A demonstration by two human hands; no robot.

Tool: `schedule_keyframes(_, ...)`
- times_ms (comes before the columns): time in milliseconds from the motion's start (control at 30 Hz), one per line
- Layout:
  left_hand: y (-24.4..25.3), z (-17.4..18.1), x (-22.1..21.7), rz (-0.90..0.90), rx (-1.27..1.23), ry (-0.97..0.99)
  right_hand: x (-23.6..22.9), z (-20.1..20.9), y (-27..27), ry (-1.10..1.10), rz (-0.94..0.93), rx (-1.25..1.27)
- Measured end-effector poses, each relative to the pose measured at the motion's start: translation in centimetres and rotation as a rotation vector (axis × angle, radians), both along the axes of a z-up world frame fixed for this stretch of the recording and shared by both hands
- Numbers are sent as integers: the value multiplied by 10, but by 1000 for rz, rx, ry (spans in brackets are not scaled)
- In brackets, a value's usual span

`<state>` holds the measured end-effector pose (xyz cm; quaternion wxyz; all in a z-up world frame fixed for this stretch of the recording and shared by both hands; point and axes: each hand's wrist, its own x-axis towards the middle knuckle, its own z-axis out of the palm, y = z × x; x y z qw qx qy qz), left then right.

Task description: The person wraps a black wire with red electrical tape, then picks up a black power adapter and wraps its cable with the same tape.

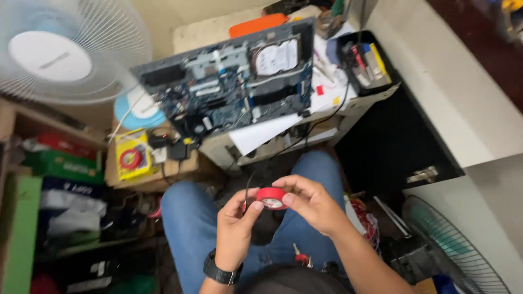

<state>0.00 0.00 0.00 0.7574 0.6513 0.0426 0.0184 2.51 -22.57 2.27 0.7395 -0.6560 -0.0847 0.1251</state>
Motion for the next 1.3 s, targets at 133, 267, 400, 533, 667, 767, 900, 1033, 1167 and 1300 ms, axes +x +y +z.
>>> schedule_keyframes(133, 13, 19, -18, -84, 117, -185, -19, 1, 9, 15, 59, -54)
schedule_keyframes(267, 15, 19, -19, -114, 221, -179, -33, -13, 3, -5, 57, 23)
schedule_keyframes(400, 3, -8, -23, -2, -68, -57, -46, -20, 10, -78, -43, 64)
schedule_keyframes(533, -4, -30, -18, 44, -314, 93, -37, -25, 13, -70, -44, 82)
schedule_keyframes(667, 2, -30, -4, 48, -465, 169, -21, -30, 26, -74, -42, 98)
schedule_keyframes(767, 10, -43, 5, 46, -479, 209, -9, -31, 35, -67, -33, 92)
schedule_keyframes(900, 18, -73, 11, 42, -494, 247, 6, -42, 43, -43, -67, 120)
schedule_keyframes(1033, 26, -82, 14, 55, -529, 254, 18, -60, 43, -5, -87, 163)
schedule_keyframes(1167, 35, -77, 23, 39, -458, 161, 26, -68, 42, 33, -102, 134)
schedule_keyframes(1300, 36, -63, 27, 12, -351, 127, 27, -78, 42, 109, -137, 126)
